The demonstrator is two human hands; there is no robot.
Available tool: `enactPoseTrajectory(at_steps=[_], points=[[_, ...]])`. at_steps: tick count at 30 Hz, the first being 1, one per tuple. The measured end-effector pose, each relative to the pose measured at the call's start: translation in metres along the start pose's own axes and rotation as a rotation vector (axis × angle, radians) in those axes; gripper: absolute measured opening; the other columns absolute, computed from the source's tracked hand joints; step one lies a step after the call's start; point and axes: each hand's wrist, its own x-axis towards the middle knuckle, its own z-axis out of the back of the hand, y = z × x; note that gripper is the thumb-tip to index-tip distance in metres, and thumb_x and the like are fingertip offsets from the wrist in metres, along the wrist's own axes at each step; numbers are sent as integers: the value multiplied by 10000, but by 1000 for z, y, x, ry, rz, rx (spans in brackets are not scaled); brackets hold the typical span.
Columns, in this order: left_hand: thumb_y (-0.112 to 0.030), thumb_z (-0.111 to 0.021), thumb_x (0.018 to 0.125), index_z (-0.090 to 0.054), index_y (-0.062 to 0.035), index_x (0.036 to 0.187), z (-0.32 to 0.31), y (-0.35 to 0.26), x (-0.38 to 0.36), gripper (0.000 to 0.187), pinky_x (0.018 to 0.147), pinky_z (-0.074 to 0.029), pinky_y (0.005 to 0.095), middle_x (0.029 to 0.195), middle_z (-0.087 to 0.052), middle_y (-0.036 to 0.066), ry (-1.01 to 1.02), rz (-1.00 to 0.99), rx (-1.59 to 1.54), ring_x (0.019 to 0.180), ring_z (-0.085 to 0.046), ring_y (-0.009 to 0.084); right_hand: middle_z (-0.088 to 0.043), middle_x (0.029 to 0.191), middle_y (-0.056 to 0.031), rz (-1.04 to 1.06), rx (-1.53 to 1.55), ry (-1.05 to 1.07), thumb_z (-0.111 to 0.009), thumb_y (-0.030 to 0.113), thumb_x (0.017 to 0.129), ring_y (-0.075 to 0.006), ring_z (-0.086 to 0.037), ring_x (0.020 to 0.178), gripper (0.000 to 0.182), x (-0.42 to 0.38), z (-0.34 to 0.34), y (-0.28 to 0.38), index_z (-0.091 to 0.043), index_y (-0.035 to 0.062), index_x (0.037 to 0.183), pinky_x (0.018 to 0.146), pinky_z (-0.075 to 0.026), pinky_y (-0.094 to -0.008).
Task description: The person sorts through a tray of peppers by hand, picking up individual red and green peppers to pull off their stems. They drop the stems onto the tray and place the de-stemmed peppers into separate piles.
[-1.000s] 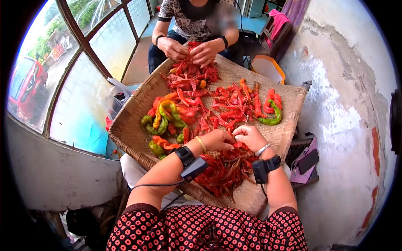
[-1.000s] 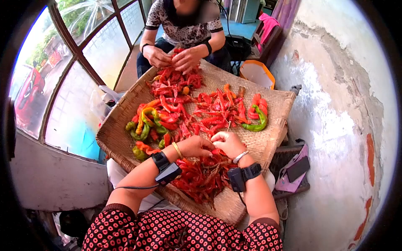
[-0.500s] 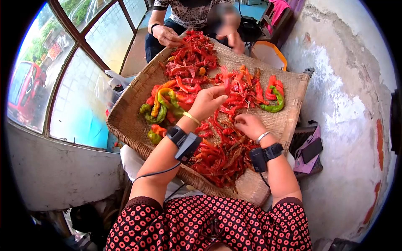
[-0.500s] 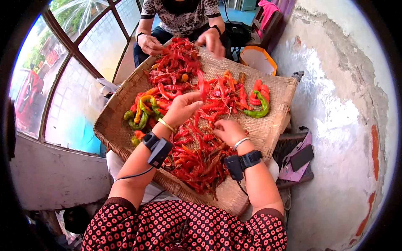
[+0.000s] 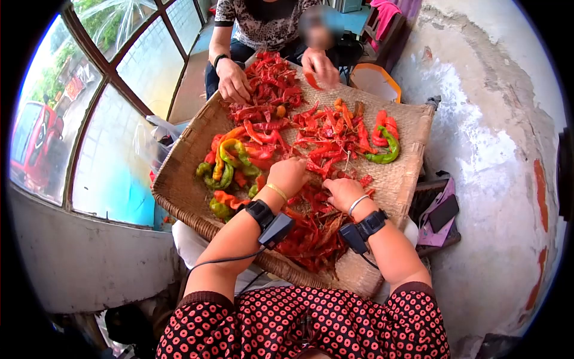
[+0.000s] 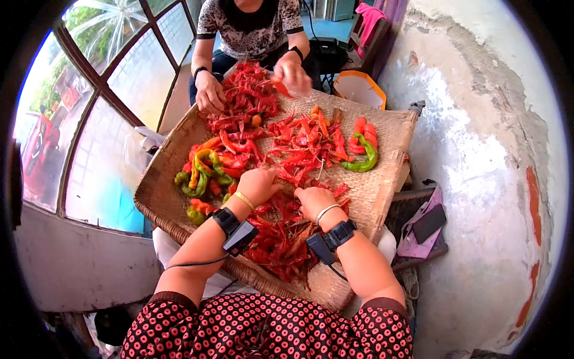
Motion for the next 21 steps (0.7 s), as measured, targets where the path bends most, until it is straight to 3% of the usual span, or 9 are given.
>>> enactPoseTrajectory(at_steps=[3, 7, 8, 9, 11, 12, 16, 18, 21], points=[[-273, -624, 713, -523, -57, 915, 4, -5, -2, 313, 619, -484, 388, 788, -612, 116, 175, 79, 50, 738, -602, 292, -611, 815, -131, 0, 33, -64, -554, 120, 732, -307, -584, 817, 191, -1, 1, -3, -576, 93, 920, 700, -466, -416], [-256, -628, 715, -502, -64, 959, -9, -1, -3, 335, 627, -481, 399, 770, -613, 128, 120, 75, -18, 746, -601, 305, -618, 791, -117, 30, 387, -113, -518, 98, 719, -284, -590, 756, 246, -4, 12, -10, -603, 105, 950, 683, -467, -386], [-245, -627, 715, -502, -70, 967, -12, 1, -3, 331, 637, -480, 402, 773, -612, 133, 110, 57, -42, 756, -598, 308, -613, 715, -89, 19, 482, -116, -527, 84, 720, -206, -596, 692, 254, -4, 14, -12, -603, 91, 962, 642, -468, -327], [-245, -627, 715, -502, -70, 967, -15, 3, -3, 331, 637, -480, 402, 773, -612, 133, 104, 58, -39, 756, -598, 308, -613, 715, -89, 24, 479, -119, -527, 84, 720, -206, -596, 692, 254, -4, 15, -14, -603, 91, 962, 642, -468, -327], [-262, -634, 707, -500, -110, 1069, -21, 3, -2, 414, 599, -475, 402, 751, -606, 140, 56, 84, -75, 711, -595, 305, -588, 689, -34, 35, 869, -147, -550, 54, 726, -115, -561, 639, 230, -4, 15, -19, -601, 56, 950, 597, -454, -267], [-270, -631, 708, -537, -119, 988, -18, 0, -4, 332, 593, -472, 402, 721, -606, 123, 16, 99, -82, 688, -593, 301, -562, 707, 12, 53, 965, -161, -563, 24, 743, -57, -523, 633, 214, -8, 24, -15, -586, 23, 955, 567, -442, -215], [-288, -623, 708, -586, -118, 799, -18, 1, -2, 196, 584, -466, 391, 681, -604, 98, -19, 89, -185, 663, -590, 287, -570, 773, 8, 67, 1462, -148, -537, -12, 773, -41, -522, 649, 231, -11, 31, -17, -557, 11, 1002, 566, -438, -166], [-295, -609, 713, -593, -104, 704, -11, 4, 0, 192, 585, -467, 389, 682, -605, 105, -44, 88, -204, 657, -588, 288, -578, 795, 2, 81, 1430, -195, -534, -16, 774, -51, -525, 676, 230, -13, 34, -20, -558, 6, 1001, 592, -444, -188], [-256, -645, 692, -605, -83, 746, 22, 11, 2, 186, 597, -469, 359, 699, -607, 106, -30, 62, -398, 655, -585, 278, -576, 778, 1, 81, 1341, -292, -542, -4, 765, -61, -517, 692, 223, -12, 34, -26, -572, 1, 986, 614, -440, -208]])
